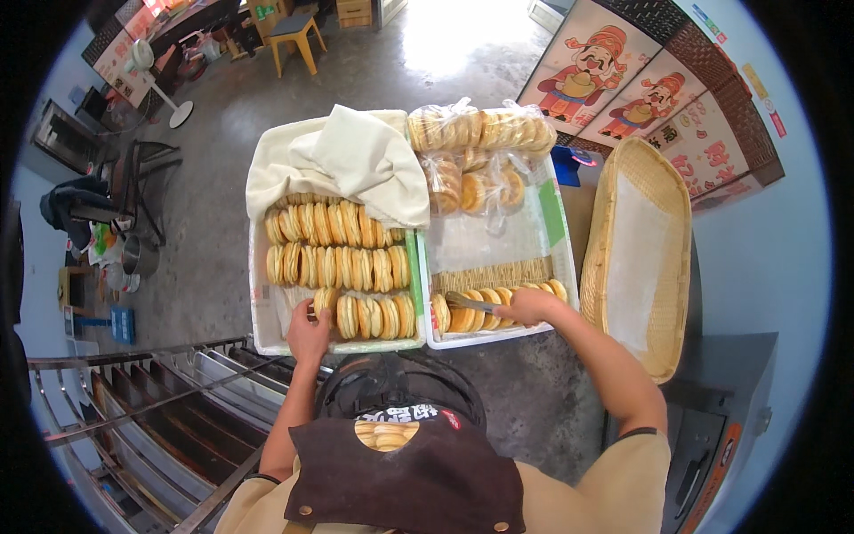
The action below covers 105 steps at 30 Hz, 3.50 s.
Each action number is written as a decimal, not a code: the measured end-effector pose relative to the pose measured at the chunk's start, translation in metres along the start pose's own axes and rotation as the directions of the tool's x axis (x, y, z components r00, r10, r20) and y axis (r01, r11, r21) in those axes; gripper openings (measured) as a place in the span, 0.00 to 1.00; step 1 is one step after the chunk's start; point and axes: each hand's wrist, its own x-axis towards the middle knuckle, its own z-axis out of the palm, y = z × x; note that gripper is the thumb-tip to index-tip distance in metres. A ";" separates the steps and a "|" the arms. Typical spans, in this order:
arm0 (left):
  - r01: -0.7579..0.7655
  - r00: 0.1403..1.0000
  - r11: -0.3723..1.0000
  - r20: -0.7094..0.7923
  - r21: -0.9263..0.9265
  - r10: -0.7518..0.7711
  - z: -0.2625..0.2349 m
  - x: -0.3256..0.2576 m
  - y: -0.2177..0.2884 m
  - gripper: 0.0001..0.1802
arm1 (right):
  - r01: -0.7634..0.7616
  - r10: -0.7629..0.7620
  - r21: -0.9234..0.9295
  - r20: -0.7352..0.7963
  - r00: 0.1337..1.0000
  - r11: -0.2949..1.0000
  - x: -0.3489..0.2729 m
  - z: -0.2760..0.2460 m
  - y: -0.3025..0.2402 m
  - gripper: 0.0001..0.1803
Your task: The person arranges round buns in a white tray using tongs, then covers the tray with a white cloth. The person also handles plastic-wrapped buns and places them in the tray. The task occurs in a small shop with a staircase and a desk visible in the background.
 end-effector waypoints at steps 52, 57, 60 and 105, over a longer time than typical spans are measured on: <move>0.341 0.929 0.471 0.216 -0.814 -0.300 -0.045 0.065 -0.061 0.32 | 0.390 -0.465 0.468 0.051 0.884 0.793 -0.037 0.000 -0.276 0.26; 0.503 0.862 0.360 0.430 -0.785 -0.268 -0.052 0.073 -0.062 0.34 | 0.388 -0.406 0.165 0.097 0.909 0.907 0.017 0.029 -0.339 0.36; 0.573 0.819 0.298 0.529 -0.764 -0.220 -0.006 0.073 -0.094 0.30 | 0.367 -0.357 -0.097 0.106 0.928 0.925 0.020 0.035 -0.351 0.42; -0.044 0.976 0.999 -0.214 0.010 0.045 -0.035 -0.002 -0.037 0.19 | -0.023 -0.013 0.391 0.090 0.996 0.920 0.000 0.037 -0.008 0.30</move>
